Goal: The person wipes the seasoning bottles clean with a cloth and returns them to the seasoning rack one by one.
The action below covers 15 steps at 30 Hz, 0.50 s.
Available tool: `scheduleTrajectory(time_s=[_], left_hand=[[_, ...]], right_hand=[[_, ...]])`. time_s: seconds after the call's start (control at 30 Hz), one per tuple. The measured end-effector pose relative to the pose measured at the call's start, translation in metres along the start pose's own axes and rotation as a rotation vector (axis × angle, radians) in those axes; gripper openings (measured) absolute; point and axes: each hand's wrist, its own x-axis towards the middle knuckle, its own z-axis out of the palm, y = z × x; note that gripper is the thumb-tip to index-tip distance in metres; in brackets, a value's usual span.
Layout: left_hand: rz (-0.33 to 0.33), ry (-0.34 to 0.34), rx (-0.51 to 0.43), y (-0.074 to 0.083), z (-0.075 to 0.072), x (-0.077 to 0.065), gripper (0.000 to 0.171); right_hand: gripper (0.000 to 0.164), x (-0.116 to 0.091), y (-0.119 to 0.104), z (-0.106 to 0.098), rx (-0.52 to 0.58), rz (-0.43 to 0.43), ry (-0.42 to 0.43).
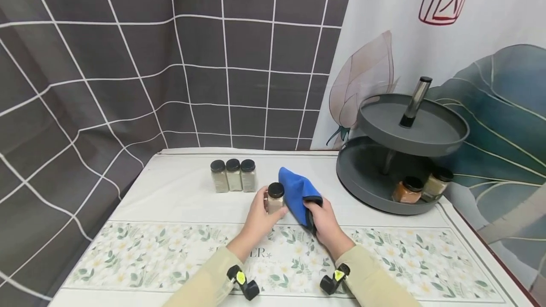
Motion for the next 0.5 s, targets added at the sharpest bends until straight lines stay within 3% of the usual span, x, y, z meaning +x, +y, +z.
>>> scheduleTrajectory(time_s=[0.17, 0.3, 0.43, 0.5], left_hand=[[0.048, -0.026, 0.021, -0.009, -0.004, -0.002, 0.063], [0.003, 0.010, -0.149, -0.015, -0.005, 0.001, 0.055], [-0.086, 0.059, -0.342, -0.018, -0.006, 0.004, 0.047], [-0.105, 0.044, -0.400, -0.017, -0.009, 0.004, 0.045]], right_hand=[[0.045, -0.006, 0.006, 0.014, -0.001, -0.054, -0.032], [0.045, -0.017, 0.010, 0.025, -0.088, -0.134, -0.067], [0.051, -0.027, 0.012, 0.035, -0.268, -0.302, -0.088], [0.054, -0.028, 0.012, 0.038, -0.313, -0.376, -0.084]])
